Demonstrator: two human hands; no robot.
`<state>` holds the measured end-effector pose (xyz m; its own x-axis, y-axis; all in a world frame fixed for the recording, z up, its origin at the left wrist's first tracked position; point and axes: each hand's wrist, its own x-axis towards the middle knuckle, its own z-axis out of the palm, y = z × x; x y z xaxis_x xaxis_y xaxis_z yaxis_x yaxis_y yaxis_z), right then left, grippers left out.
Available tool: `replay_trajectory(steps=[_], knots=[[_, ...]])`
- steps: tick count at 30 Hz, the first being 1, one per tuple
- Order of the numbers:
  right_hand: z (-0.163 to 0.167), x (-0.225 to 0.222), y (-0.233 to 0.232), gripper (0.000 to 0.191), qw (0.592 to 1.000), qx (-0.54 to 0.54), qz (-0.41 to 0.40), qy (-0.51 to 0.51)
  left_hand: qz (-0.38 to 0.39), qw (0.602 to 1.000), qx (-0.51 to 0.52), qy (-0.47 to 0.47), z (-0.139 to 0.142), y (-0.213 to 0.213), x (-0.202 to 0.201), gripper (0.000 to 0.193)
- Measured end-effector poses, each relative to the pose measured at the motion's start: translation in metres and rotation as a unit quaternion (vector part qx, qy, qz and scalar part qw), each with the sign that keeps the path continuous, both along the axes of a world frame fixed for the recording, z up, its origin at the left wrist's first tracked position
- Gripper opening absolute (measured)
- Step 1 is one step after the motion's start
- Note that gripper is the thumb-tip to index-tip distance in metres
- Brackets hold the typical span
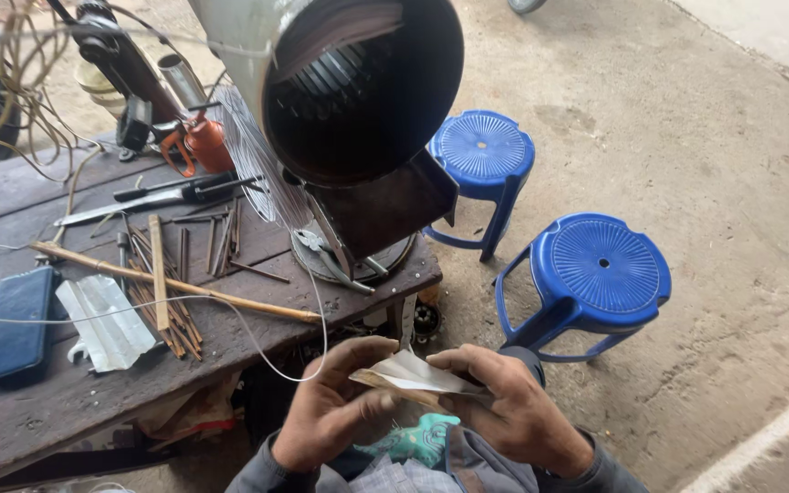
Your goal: The person winds a length of thin white wire by hand into a coil and inserts it into a cylindrical metal housing. They repeat this process with several coils, using a small metal rod to push and arrange the wire inside the housing.
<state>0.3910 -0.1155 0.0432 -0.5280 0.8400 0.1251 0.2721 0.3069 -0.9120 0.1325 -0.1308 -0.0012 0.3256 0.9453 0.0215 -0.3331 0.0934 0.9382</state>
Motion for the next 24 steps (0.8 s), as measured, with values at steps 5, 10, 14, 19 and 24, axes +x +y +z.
replay_trajectory(steps=[5, 10, 14, 19, 24], knots=[[-0.009, -0.001, -0.002, 0.014, 0.999, -0.026, -0.016, -0.023, 0.077, 0.973, 0.207, 0.062, 0.015, 0.006, 0.002, 0.018], [0.025, 0.011, 0.012, 0.018, 0.946, 0.295, -0.131, 0.018, 0.081, 0.989, 0.038, -0.122, 0.021, 0.010, 0.009, 0.063], [0.099, 0.020, 0.037, 0.017, 0.794, 0.520, -0.281, -0.142, -0.052, 0.997, 0.006, 0.048, 0.013, 0.007, 0.022, 0.050], [0.145, -0.016, 0.085, 0.018, 0.711, 0.632, -0.210, -0.227, -0.222, 0.968, 0.026, 0.114, -0.015, -0.007, 0.022, 0.055], [0.154, -0.034, 0.094, 0.021, 0.736, 0.614, -0.177, -0.223, -0.169, 0.980, -0.094, 0.056, -0.043, -0.019, -0.003, 0.049]])
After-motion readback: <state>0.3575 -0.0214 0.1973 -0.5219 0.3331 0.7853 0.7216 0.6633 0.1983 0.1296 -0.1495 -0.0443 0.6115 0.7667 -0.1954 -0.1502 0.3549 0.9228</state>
